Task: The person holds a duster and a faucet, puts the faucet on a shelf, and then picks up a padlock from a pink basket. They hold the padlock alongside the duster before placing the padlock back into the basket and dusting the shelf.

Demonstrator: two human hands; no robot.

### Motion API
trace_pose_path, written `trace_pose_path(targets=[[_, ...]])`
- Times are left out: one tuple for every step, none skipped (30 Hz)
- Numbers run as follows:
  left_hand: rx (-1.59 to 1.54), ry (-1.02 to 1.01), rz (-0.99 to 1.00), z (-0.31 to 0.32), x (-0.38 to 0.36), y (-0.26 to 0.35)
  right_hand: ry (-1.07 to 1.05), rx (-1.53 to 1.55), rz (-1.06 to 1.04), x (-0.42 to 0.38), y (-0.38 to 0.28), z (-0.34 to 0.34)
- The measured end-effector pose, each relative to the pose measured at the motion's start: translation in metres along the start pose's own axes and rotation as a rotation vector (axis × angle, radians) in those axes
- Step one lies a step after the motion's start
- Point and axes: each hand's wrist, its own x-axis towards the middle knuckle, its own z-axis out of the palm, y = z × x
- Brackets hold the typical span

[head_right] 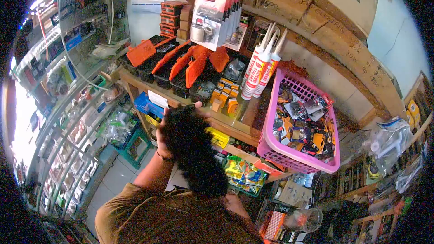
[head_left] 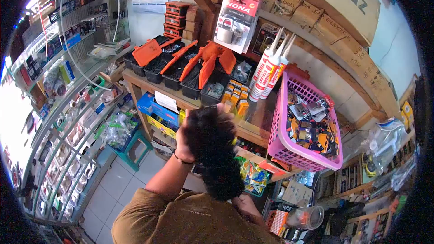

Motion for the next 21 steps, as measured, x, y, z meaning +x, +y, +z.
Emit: trace_pose_path(targets=[[0.046, -0.103, -0.038, -0.001, -0.001, 0.002, -0.001, -0.002, -0.004, 0.000, -0.006, -0.001], [0.091, -0.205, -0.076, -0.003, -0.002, 0.002, 0.052, 0.086, 0.107, -0.001, -0.016, -0.003], [0.192, 0.003, 0.039, -0.005, -0.004, 0.002, 0.104, 0.173, 0.219, -0.001, -0.021, -0.005], [0.192, 0.004, 0.044, -0.004, -0.005, 0.001, 0.100, 0.172, 0.218, -0.001, -0.017, -0.005], [0.156, -0.011, 0.023, -0.004, -0.006, 0.002, 0.057, 0.083, 0.213, 0.000, -0.009, -0.006], [0.120, -0.025, 0.000, -0.003, -0.006, 0.001, 0.015, -0.004, 0.209, -0.001, -0.005, -0.004], [0.127, 0.050, 0.002, 0.001, -0.005, 0.001, 0.013, -0.001, 0.208, -0.001, -0.021, -0.003], [0.131, 0.049, 0.001, -0.001, -0.004, 0.002, 0.014, 0.014, 0.115, 0.000, -0.046, -0.003], [0.170, -0.148, -0.014, -0.005, 0.000, 0.002, 0.018, 0.027, 0.020, 0.002, -0.061, -0.003], [0.208, -0.348, -0.028, -0.006, 0.003, 0.004, 0.021, 0.026, 0.014, 0.004, -0.045, 0.001], [0.083, -0.282, -0.096, 0.009, 0.001, 0.008, 0.061, 0.104, 0.036, 0.006, -0.013, 0.006], [0.083, -0.289, -0.094, 0.007, 0.001, 0.009, 0.100, 0.182, 0.059, 0.009, 0.002, 0.006], [0.056, -0.229, -0.060, 0.002, 0.000, 0.011, 0.102, 0.178, 0.054, 0.011, 0.003, 0.004], [0.030, -0.167, -0.029, 0.000, 0.000, 0.012, 0.082, 0.239, 0.118, 0.014, -0.002, 0.002], [0.069, -0.056, -0.019, 0.002, 0.002, 0.012, 0.063, 0.302, 0.182, 0.017, -0.009, 0.000], [0.071, -0.060, -0.023, 0.004, 0.002, 0.013, 0.067, 0.303, 0.179, 0.018, -0.018, -0.005], [0.064, -0.112, -0.008, 0.005, 0.003, 0.014, 0.005, 0.239, 0.212, 0.018, -0.038, -0.011], [0.057, -0.162, 0.007, 0.005, 0.003, 0.015, -0.059, 0.174, 0.245, 0.019, -0.048, -0.014], [0.059, -0.165, 0.009, 0.004, 0.004, 0.015, -0.060, 0.173, 0.242, 0.020, -0.043, -0.014], [0.101, -0.086, 0.020, 0.002, 0.004, 0.014, -0.027, 0.234, 0.235, 0.021, -0.037, -0.012], [0.144, -0.005, 0.033, 0.001, 0.004, 0.015, 0.002, 0.295, 0.230, 0.023, -0.033, -0.012]])
